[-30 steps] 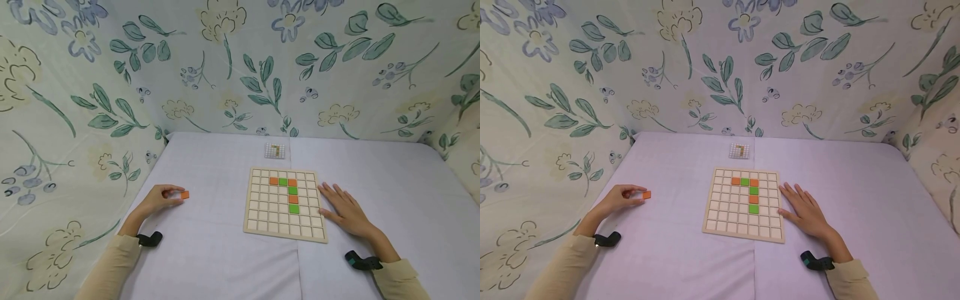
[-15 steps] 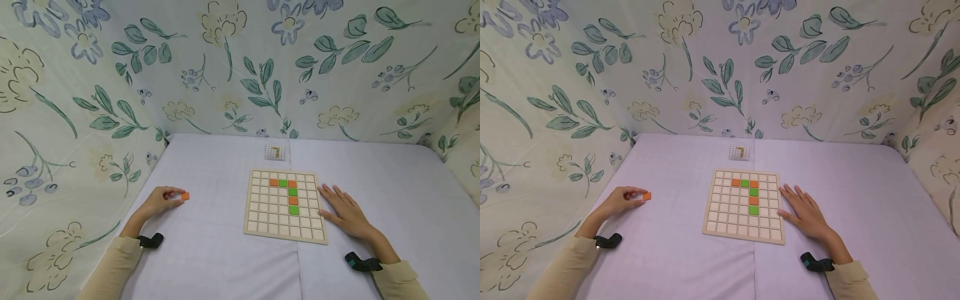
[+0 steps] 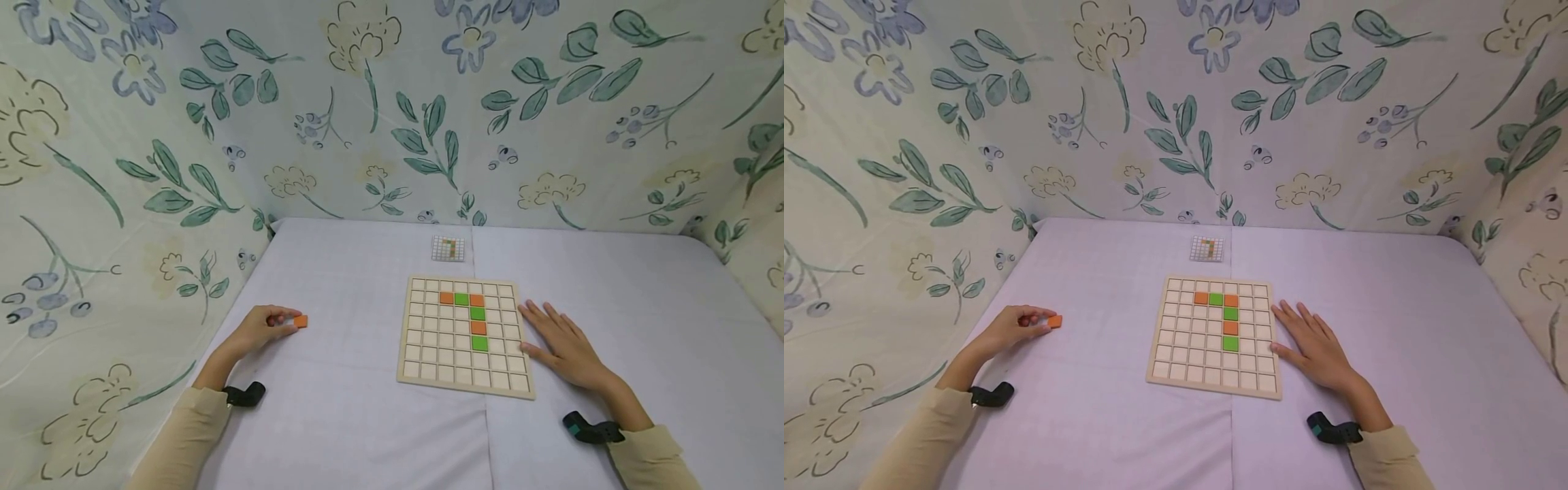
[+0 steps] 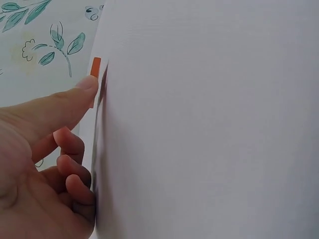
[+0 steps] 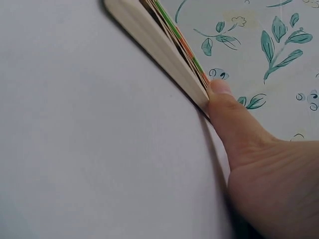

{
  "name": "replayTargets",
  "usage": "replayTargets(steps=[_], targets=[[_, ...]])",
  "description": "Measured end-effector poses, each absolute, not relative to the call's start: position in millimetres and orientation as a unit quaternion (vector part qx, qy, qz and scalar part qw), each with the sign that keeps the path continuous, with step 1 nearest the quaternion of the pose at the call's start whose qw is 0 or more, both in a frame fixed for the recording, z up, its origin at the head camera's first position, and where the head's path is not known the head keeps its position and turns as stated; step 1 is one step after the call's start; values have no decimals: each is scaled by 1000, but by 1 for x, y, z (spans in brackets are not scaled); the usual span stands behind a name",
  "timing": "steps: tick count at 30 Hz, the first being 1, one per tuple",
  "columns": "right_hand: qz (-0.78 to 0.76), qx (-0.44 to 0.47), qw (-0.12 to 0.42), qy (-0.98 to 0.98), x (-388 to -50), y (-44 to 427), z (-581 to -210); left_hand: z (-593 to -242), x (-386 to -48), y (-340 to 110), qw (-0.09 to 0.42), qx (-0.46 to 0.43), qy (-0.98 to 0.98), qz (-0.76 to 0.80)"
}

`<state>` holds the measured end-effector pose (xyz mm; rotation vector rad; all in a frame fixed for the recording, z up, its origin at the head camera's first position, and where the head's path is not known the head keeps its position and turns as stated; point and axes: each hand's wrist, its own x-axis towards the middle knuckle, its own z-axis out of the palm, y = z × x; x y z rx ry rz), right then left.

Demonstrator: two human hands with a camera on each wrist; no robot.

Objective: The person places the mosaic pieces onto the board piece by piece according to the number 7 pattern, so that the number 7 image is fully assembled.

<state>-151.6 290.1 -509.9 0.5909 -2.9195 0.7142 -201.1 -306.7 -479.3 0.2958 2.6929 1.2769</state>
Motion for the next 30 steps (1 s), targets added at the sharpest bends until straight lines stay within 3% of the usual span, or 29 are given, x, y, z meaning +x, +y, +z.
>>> replayTargets(steps=[15, 30], targets=[[229, 193, 42, -953, -152, 290, -511, -470, -202, -296, 90, 97, 894, 429], [229, 195, 43, -953, -151, 290, -510, -448, -193, -254, 101, 120, 880, 449]])
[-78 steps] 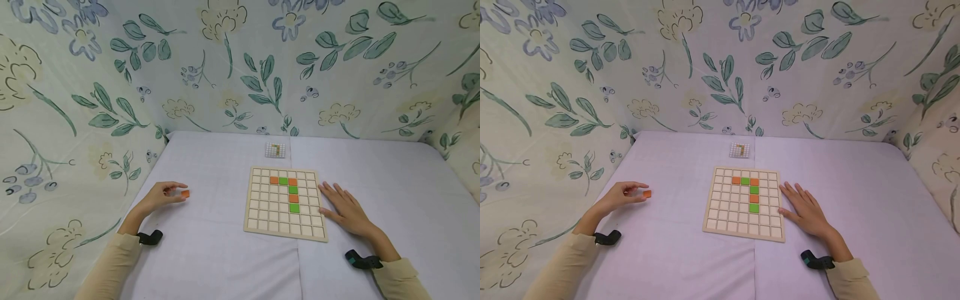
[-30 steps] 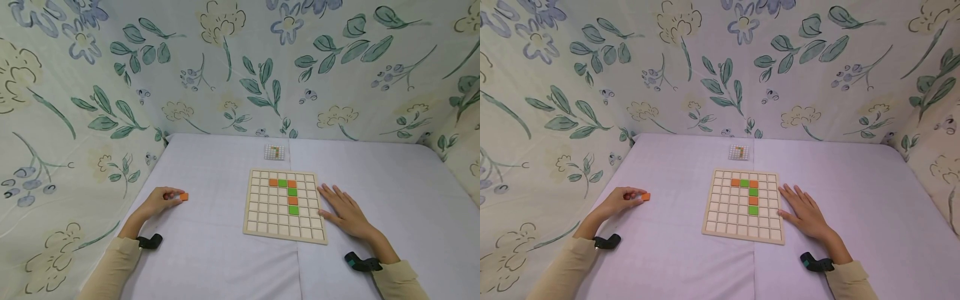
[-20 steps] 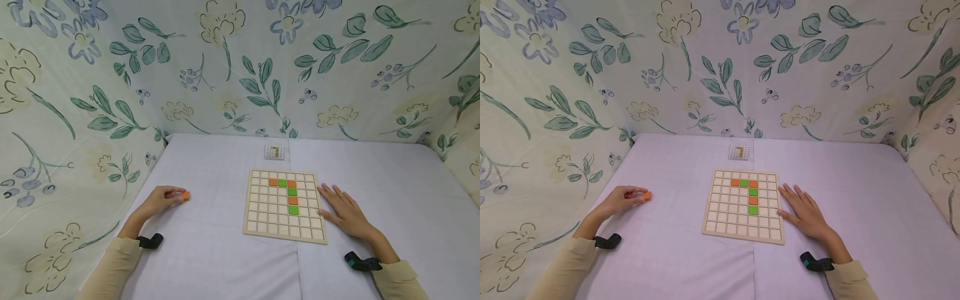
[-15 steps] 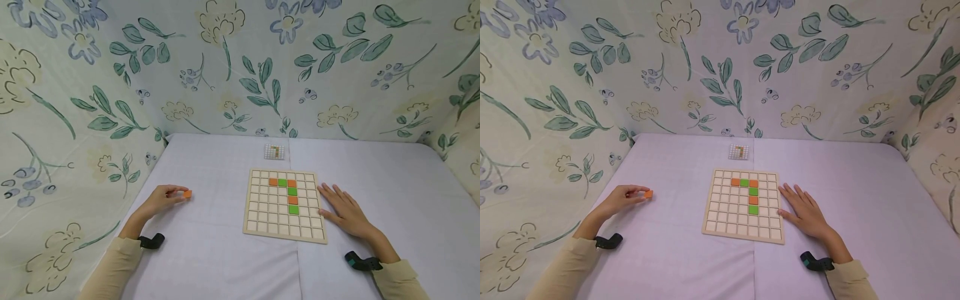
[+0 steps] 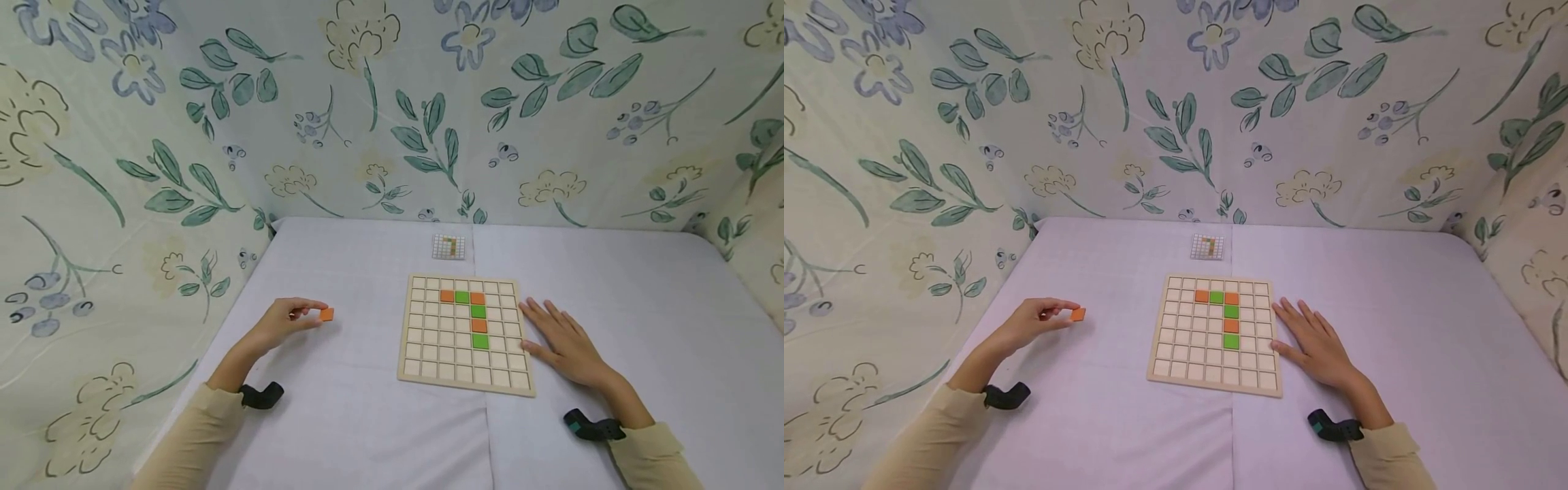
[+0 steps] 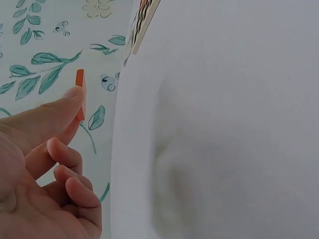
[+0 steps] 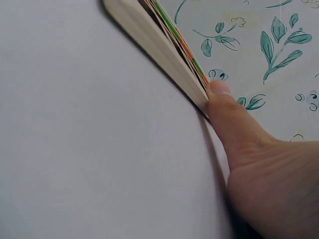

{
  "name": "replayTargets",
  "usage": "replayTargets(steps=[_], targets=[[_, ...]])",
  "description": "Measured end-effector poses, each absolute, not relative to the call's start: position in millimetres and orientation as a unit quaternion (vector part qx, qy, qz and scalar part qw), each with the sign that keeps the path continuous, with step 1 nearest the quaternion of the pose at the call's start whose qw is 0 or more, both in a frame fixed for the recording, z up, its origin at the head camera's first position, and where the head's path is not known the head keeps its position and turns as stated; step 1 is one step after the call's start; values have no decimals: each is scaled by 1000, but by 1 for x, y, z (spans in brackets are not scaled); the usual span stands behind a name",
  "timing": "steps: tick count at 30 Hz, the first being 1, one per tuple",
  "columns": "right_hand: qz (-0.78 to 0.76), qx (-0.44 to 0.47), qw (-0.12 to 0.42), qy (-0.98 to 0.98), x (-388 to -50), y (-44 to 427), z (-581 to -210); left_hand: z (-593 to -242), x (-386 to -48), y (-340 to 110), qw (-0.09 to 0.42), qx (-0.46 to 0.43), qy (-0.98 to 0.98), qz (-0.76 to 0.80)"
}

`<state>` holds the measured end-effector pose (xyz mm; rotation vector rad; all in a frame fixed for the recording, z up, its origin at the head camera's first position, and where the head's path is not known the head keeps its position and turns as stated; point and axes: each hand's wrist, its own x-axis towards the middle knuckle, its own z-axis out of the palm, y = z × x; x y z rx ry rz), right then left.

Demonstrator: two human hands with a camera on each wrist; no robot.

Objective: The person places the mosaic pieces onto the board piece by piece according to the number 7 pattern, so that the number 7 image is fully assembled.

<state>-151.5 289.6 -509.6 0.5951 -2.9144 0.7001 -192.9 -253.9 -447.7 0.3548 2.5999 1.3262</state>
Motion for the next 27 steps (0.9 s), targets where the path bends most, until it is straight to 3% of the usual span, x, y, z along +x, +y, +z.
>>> replayTargets(steps=[27], targets=[[228, 193, 38, -954, -152, 290, -510, -430, -182, -162, 130, 211, 861, 444]])
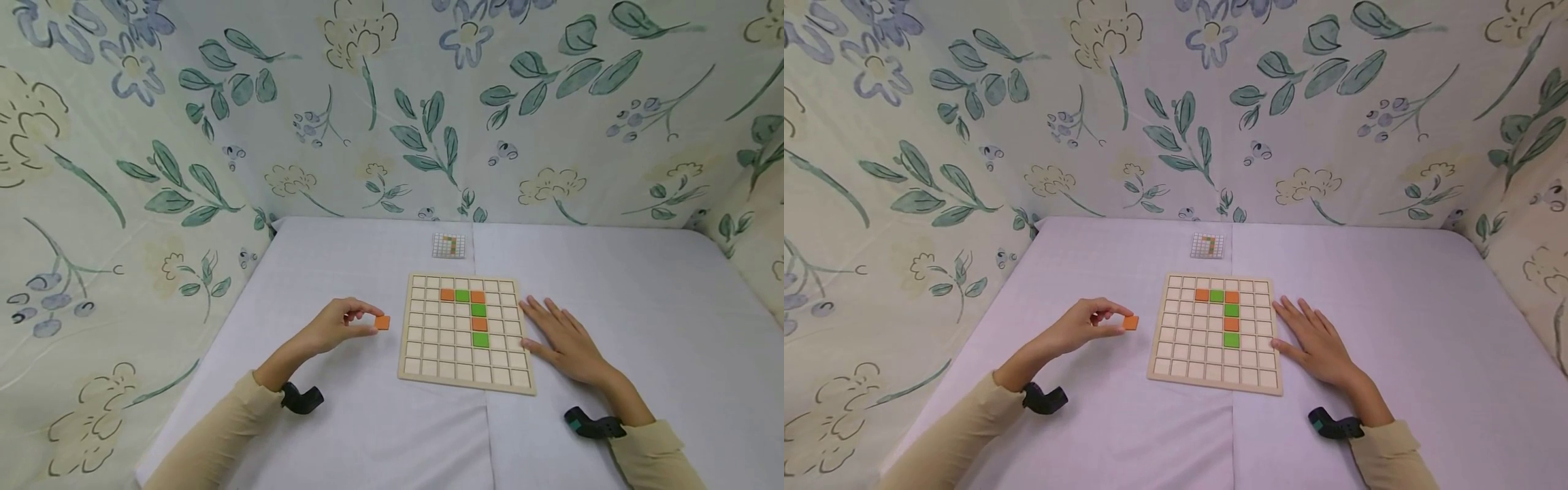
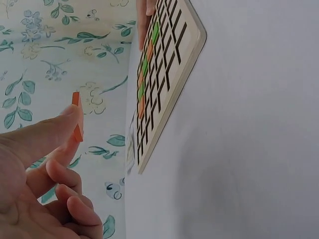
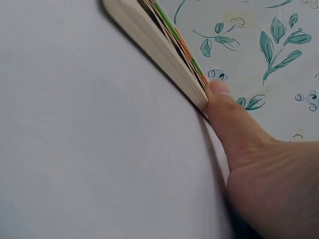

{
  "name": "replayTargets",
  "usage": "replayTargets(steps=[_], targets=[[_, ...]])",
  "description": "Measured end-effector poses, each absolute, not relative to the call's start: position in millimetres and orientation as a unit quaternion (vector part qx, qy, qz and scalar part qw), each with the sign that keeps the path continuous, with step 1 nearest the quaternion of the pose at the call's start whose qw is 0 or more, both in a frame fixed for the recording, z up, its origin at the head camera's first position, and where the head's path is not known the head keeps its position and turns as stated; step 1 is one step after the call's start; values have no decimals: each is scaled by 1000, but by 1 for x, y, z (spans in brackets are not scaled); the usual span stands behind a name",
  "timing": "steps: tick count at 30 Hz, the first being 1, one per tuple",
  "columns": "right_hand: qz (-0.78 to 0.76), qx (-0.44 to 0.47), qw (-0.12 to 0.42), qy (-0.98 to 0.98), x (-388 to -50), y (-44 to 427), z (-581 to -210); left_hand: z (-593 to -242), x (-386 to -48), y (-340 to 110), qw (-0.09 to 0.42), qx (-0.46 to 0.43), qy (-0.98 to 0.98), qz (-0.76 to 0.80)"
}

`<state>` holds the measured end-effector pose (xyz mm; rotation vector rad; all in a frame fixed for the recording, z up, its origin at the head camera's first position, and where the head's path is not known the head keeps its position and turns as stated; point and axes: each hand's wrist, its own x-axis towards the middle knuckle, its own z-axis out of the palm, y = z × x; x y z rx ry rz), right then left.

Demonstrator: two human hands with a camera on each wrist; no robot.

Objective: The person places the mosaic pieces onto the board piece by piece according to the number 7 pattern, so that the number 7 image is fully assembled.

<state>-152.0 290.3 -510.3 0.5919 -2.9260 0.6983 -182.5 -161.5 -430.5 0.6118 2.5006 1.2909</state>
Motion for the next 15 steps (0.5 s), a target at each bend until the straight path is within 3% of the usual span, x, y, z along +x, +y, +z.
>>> replayTargets(steps=[15], targets=[[229, 192, 39, -954, -152, 289, -509, -440, -183, -112, 148, 287, 842, 431]])
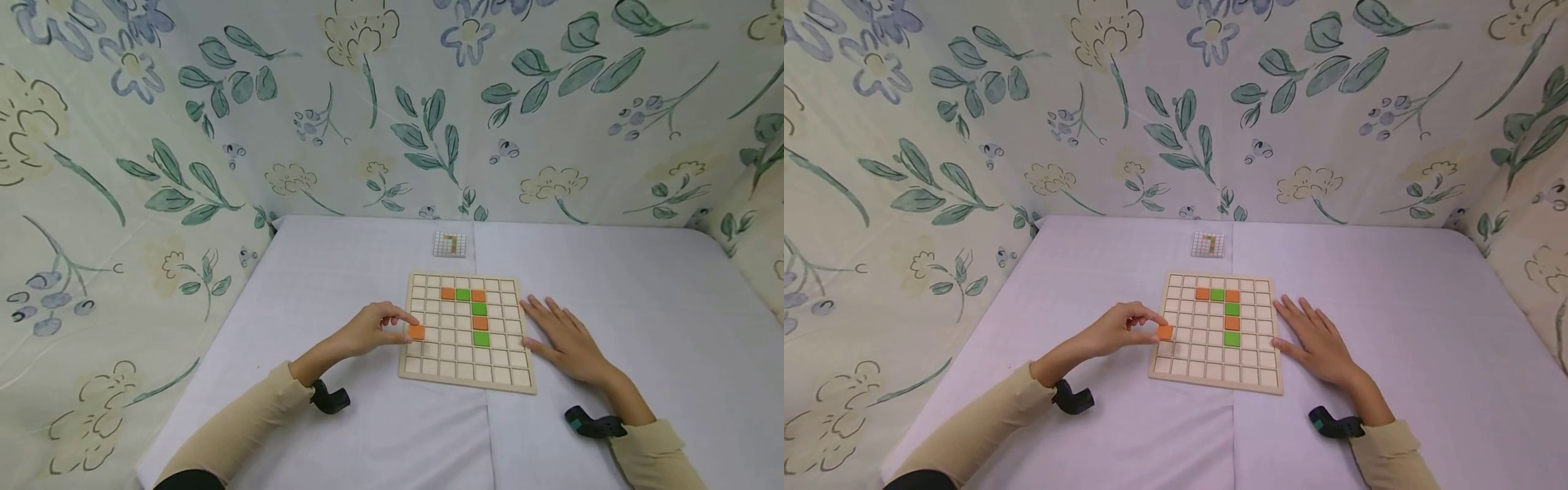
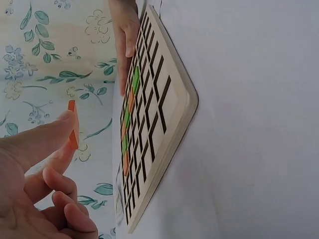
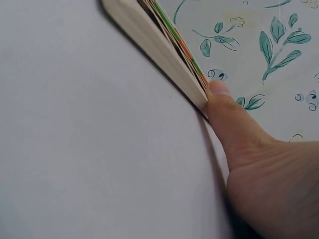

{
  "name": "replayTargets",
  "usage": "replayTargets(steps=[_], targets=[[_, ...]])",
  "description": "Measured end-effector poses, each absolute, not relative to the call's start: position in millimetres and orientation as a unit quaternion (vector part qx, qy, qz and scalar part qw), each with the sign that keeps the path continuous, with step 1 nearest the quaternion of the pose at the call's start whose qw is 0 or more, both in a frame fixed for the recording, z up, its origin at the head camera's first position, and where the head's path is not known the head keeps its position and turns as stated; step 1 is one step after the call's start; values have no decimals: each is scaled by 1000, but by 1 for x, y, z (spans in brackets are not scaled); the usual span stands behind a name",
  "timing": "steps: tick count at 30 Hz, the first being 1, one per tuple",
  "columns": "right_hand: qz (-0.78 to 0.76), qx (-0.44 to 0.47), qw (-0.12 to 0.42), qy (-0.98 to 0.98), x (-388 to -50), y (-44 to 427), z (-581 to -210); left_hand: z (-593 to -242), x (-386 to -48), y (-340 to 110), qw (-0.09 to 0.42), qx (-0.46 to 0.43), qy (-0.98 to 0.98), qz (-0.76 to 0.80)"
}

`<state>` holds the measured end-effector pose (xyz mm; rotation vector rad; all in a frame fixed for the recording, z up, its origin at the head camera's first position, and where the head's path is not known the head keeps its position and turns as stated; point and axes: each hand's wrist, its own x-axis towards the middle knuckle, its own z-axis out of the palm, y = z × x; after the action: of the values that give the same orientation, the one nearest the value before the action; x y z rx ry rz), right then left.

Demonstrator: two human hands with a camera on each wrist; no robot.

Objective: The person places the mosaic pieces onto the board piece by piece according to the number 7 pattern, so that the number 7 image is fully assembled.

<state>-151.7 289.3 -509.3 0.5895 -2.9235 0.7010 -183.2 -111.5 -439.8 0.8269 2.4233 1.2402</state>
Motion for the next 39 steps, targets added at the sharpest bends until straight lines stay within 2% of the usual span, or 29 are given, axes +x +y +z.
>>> replayTargets(steps=[16, 28, 39], targets=[[228, 194, 43, -953, -152, 290, -511, -453, -184, -60, 167, 330, 833, 411], [227, 193, 42, -954, -153, 290, -510, -460, -183, -31, 146, 374, 827, 393], [227, 193, 40, -954, -152, 291, -511, -469, -182, -12, 139, 380, 838, 365]])
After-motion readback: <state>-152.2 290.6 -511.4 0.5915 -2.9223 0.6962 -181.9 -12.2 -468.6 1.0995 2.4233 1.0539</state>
